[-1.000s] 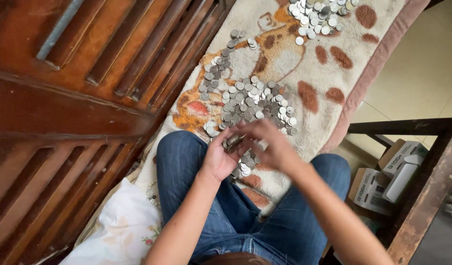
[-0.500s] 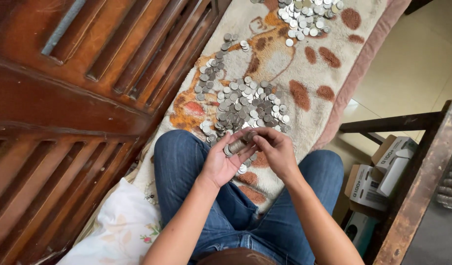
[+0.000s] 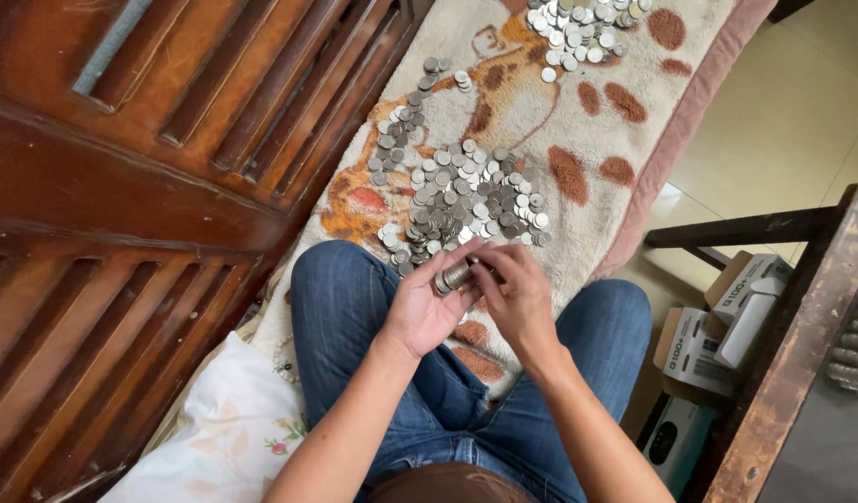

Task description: The person sits on a rug and stacks silver coins into cylindrical rolls by hand. They repeatedly pick up coins from a pile on the rug, align them into a roll, and place the completed roll onto a nearby table.

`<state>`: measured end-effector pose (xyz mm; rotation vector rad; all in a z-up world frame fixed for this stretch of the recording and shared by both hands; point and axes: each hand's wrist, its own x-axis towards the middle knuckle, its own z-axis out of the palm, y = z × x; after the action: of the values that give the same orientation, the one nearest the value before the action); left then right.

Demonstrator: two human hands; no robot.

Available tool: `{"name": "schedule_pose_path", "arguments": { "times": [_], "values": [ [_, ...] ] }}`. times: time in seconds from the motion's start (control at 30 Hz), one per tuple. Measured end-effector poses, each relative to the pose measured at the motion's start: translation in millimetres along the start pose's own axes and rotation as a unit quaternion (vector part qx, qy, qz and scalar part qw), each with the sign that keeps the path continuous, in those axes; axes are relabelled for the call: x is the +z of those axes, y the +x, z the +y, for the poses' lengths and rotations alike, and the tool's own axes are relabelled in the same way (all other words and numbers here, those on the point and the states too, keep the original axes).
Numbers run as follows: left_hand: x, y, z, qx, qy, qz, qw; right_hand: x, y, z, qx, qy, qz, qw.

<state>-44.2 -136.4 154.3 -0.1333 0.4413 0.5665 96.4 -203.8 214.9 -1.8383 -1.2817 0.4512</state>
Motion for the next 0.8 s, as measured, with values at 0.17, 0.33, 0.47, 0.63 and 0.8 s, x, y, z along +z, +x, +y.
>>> {"name": "schedule_pose_path", "arguments": {
  "times": [0.17, 0.33, 0.47, 0.63, 0.8],
  "values": [
    [-37, 19, 1, 0.004, 0.049, 0.025, 0.998, -8, 8, -40, 0.038, 0.006, -0.09, 0.995],
    [-7, 23, 20, 0.06, 0.024, 0.028, 0.998, 16, 30, 0, 0.044, 0.06, -0.073, 0.995],
    [11, 12, 54, 0.103, 0.0, 0.045, 0.994, 37, -5, 83, 0.169, -0.02, -0.083, 0.982],
    [-59, 28, 61, 0.124, 0.075, 0.09, 0.985, 86, -90, 129, 0.059, -0.189, -0.188, 0.962],
    [-51, 10, 61, 0.131, 0.09, 0.078, 0.984, 108, -79, 158, -0.016, -0.282, -0.09, 0.955]
  ]
}}
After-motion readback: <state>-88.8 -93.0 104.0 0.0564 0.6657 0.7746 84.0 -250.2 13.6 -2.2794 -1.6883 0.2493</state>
